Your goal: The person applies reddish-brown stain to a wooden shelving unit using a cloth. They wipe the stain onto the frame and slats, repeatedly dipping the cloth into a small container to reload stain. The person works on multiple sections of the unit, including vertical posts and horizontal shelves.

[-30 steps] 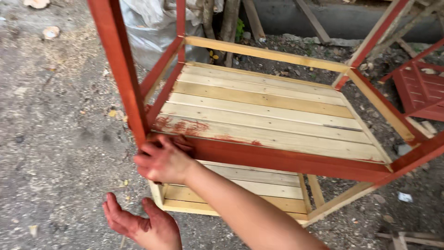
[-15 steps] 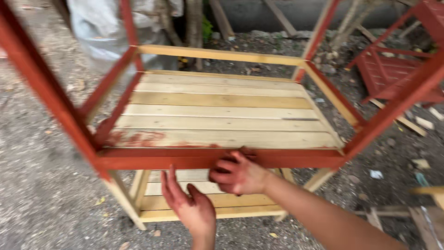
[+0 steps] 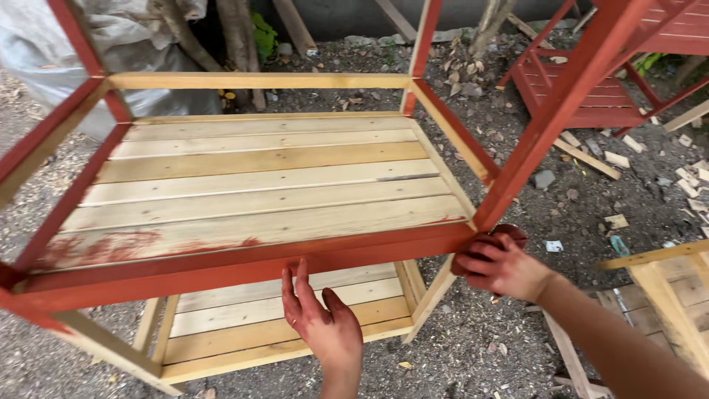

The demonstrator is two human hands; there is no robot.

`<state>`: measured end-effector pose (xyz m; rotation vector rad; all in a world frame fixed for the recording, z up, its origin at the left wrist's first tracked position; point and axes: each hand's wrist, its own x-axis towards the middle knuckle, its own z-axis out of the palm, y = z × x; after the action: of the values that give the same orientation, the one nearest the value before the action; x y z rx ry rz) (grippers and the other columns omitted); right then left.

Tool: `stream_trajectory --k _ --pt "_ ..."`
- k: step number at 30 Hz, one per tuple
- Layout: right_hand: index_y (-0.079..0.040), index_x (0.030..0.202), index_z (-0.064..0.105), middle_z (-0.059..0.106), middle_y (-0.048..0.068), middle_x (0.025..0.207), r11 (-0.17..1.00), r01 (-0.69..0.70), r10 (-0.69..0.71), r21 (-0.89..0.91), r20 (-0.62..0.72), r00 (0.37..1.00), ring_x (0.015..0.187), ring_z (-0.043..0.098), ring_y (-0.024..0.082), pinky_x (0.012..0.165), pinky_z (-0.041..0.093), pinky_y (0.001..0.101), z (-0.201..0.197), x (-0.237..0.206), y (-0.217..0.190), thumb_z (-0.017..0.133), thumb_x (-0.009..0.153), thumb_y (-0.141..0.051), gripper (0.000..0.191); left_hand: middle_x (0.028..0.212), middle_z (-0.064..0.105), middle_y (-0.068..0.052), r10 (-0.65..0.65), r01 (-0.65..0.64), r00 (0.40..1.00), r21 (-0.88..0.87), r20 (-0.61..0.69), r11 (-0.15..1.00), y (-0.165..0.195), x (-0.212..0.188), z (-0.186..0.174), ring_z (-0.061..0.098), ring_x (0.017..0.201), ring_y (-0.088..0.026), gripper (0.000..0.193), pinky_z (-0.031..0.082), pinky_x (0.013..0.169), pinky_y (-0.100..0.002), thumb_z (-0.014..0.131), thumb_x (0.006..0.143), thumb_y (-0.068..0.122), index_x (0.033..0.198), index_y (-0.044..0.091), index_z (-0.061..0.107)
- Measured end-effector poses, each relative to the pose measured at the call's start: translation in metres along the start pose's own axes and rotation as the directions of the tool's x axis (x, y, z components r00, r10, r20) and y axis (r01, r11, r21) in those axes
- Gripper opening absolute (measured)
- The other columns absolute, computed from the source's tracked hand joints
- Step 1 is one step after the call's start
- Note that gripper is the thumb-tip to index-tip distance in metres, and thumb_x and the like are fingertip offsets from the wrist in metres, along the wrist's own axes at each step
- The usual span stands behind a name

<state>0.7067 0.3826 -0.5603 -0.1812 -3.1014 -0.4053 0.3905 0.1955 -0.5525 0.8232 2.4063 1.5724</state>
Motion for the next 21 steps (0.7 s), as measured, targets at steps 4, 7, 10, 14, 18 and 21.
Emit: stream_trajectory --k 4,7,10,14,18,21 --pt "-0.027 0.104 0.074 0.059 -0.001 0.133 0.993 -0.114 0.114 0.023 -0.014 0.993 0.125 0.049 0.029 0.095 0.039 0.0651 0.004 -0.006 -0.012 0.073 0.071 -0.02 0.034 0.157 0.04 -0.019 0.012 -0.009 0.998 -0.034 0.066 0.999 0.013 -0.009 0.01 0.035 0.143 -0.041 0.066 0.025 0.115 -0.055 0.057 0.084 -0.004 0.147 0.014 0.049" --pt "-0.025 0.108 0.075 0.059 0.003 0.131 0.954 -0.287 0.289 0.088 -0.001 0.957 0.124 0.049 0.033 0.094 0.04 0.0643 -0.009 -0.004 -0.034 0.078 0.059 -0.023 0.05 0.158 0.039 -0.02 0.012 -0.009 0.997 -0.044 0.072 0.999 0.017 -0.01 -0.001 0.035 0.144 -0.04 0.065 0.024 0.117 -0.055 0.057 0.085 -0.004 0.147 0.014 0.049" --pt "-0.024 0.109 0.075 0.06 0.004 0.127 0.887 -0.442 0.457 0.134 -0.105 0.883 0.123 0.05 0.034 0.094 0.042 0.0595 -0.028 -0.003 -0.055 0.082 0.051 -0.022 0.058 0.158 0.038 -0.022 -0.007 0.009 0.999 -0.049 0.041 0.999 0.016 -0.004 -0.011 0.034 0.144 -0.041 0.062 0.024 0.116 -0.055 0.058 0.087 -0.002 0.146 0.014 0.05" --pt "-0.024 0.108 0.075 0.06 0.004 0.125 0.768 -0.61 0.639 0.196 -0.295 0.71 0.12 0.051 0.035 0.097 0.044 0.0537 -0.031 0.016 -0.075 0.084 0.05 -0.015 0.059 0.157 0.039 -0.023 0.004 -0.004 1.0 -0.013 0.025 1.0 0.016 -0.005 -0.011 0.035 0.144 -0.041 0.062 0.023 0.115 -0.056 0.059 0.085 -0.002 0.144 0.011 0.051" --pt "-0.021 0.12 0.074 0.059 0.003 0.131 0.472 -0.817 0.866 0.332 -0.347 0.359 0.113 0.055 0.031 0.099 0.05 0.0422 -0.024 0.06 -0.088 0.073 0.057 0.001 0.067 0.155 0.041 -0.023 -0.009 0.009 1.0 -0.025 -0.01 1.0 0.014 -0.012 -0.008 0.037 0.143 -0.039 0.06 0.024 0.115 -0.056 0.059 0.084 0.0 0.142 0.011 0.053" --pt "-0.02 0.126 0.075 0.061 0.001 0.13 0.331 -0.864 0.915 0.378 -0.353 0.196 0.103 0.057 0.027 0.092 0.053 0.038 -0.041 0.088 -0.09 0.071 0.06 0.001 0.07 0.154 0.04 -0.023 0.013 -0.012 1.0 0.025 -0.019 1.0 0.007 -0.01 -0.015 0.037 0.142 -0.039 0.059 0.023 0.115 -0.057 0.06 0.085 0.001 0.142 0.011 0.054"
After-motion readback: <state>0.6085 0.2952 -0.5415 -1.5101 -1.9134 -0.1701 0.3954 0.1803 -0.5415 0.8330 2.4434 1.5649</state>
